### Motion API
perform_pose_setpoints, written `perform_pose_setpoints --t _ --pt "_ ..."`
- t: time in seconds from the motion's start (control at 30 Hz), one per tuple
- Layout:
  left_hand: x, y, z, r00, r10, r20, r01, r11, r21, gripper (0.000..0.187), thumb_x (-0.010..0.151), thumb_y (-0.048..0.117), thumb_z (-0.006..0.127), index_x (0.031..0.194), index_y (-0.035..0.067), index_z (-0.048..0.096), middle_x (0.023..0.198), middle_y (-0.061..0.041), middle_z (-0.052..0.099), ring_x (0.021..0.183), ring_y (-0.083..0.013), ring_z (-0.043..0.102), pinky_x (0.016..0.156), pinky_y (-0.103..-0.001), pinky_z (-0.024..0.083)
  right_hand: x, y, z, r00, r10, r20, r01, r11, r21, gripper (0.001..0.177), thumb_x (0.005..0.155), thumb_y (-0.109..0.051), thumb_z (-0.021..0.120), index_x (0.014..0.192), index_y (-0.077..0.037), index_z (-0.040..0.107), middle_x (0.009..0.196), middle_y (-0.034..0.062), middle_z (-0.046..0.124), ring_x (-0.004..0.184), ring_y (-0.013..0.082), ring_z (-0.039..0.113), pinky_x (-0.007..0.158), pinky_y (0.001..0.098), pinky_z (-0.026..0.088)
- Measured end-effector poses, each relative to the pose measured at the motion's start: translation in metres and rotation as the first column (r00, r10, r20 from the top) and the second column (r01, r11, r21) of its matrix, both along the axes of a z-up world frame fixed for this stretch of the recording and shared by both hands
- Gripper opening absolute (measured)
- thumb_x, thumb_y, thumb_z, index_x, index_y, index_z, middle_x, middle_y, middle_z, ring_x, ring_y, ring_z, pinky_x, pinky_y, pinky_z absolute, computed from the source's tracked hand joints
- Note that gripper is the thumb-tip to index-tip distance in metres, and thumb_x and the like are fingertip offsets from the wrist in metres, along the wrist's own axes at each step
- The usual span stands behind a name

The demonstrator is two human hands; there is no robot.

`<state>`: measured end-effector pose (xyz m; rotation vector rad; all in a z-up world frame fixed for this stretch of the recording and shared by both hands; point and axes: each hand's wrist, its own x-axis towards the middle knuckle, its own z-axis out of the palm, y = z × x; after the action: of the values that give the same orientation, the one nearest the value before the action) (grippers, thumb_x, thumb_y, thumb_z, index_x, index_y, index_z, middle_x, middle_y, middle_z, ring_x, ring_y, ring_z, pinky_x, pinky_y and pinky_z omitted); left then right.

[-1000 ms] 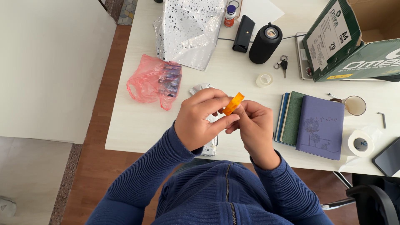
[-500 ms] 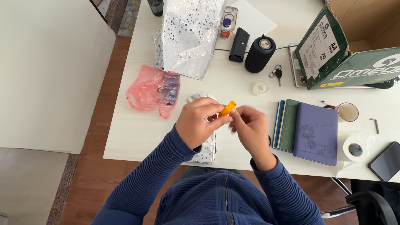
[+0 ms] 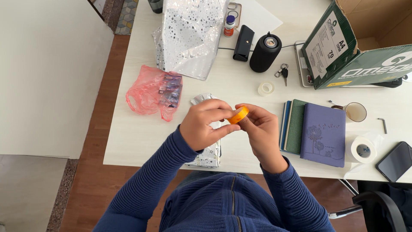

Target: The person wraps a small rectangular item in star-patterned paper, folds the edges, and secures the package with orange tape. They use scissors to cut the tape and finish by tying a decorative silver ribbon around the wrapped gift.

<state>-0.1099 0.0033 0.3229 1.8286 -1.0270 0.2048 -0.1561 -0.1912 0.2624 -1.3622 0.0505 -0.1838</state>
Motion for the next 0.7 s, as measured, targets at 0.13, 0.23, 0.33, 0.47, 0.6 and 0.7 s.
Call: perform_pose_setpoints --t 0.13,0.23,0.33,0.47,0.6,0.7 --pt "0.005 0.0 0.0 0.997 -0.04 -0.063 0.04 0.999 0.0 0.028 0.085 0.015 0.086 0.109 0.004 0.076 0.105 -0.006 0.072 0.09 -0.0188 0.072 0.08 -0.03 0.06 0.001 -0.002 -0.002 0.998 0.049 -0.036 -0.047 0.996 0.077 0.029 0.096 -0.002 0.067 0.123 0.007 0.066 0.105 0.0156 0.075 0.091 0.0179 0.075 0.084 0.0303 0.063" --pt "0.007 0.0 0.0 0.993 -0.1 -0.06 0.099 0.995 -0.015 0.033 0.083 0.013 0.085 0.112 0.003 0.073 0.108 -0.007 0.07 0.094 -0.0192 0.072 0.083 -0.03 0.06 0.0 -0.004 -0.003 0.992 0.114 -0.056 -0.101 0.975 0.197 0.028 0.096 -0.001 0.064 0.123 0.007 0.064 0.11 0.0167 0.074 0.096 0.0201 0.075 0.085 0.0312 0.064" --pt "0.01 -0.003 -0.001 0.987 -0.136 -0.087 0.135 0.991 -0.02 0.037 0.081 0.012 0.085 0.115 0.002 0.072 0.108 -0.008 0.069 0.095 -0.0195 0.071 0.083 -0.03 0.059 -0.004 -0.007 -0.004 0.977 0.189 -0.098 -0.146 0.932 0.332 0.028 0.1 -0.002 0.06 0.126 0.007 0.063 0.113 0.0167 0.073 0.098 0.0204 0.073 0.084 0.0306 0.062" --pt "0.012 -0.006 -0.002 0.978 -0.138 -0.158 0.142 0.99 0.014 0.038 0.084 0.008 0.08 0.121 0.003 0.073 0.105 -0.008 0.069 0.09 -0.0188 0.071 0.08 -0.029 0.06 -0.004 -0.007 -0.005 0.964 0.225 -0.144 -0.152 0.906 0.394 0.029 0.101 -0.003 0.059 0.127 0.007 0.063 0.115 0.0165 0.073 0.098 0.019 0.072 0.084 0.0293 0.061" --pt "0.012 -0.007 -0.005 0.983 -0.151 -0.1 0.153 0.988 0.012 0.03 0.085 0.011 0.082 0.112 0.001 0.074 0.104 -0.009 0.07 0.09 -0.0201 0.071 0.08 -0.03 0.059 -0.012 -0.004 -0.002 0.995 0.057 -0.076 -0.054 0.998 0.039 0.036 0.096 0.001 0.063 0.132 0.004 0.06 0.109 0.0162 0.074 0.097 0.0187 0.074 0.086 0.0291 0.063" --pt "0.01 -0.007 -0.003 0.982 -0.158 -0.101 0.16 0.987 0.009 0.029 0.086 0.012 0.083 0.111 0.0 0.073 0.102 -0.009 0.07 0.088 -0.0204 0.071 0.077 -0.029 0.059 -0.02 -0.001 0.003 0.982 -0.079 0.171 0.113 0.972 -0.205 0.042 0.092 0.006 0.069 0.132 0.004 0.058 0.115 0.016 0.072 0.103 0.019 0.074 0.092 0.0299 0.063"
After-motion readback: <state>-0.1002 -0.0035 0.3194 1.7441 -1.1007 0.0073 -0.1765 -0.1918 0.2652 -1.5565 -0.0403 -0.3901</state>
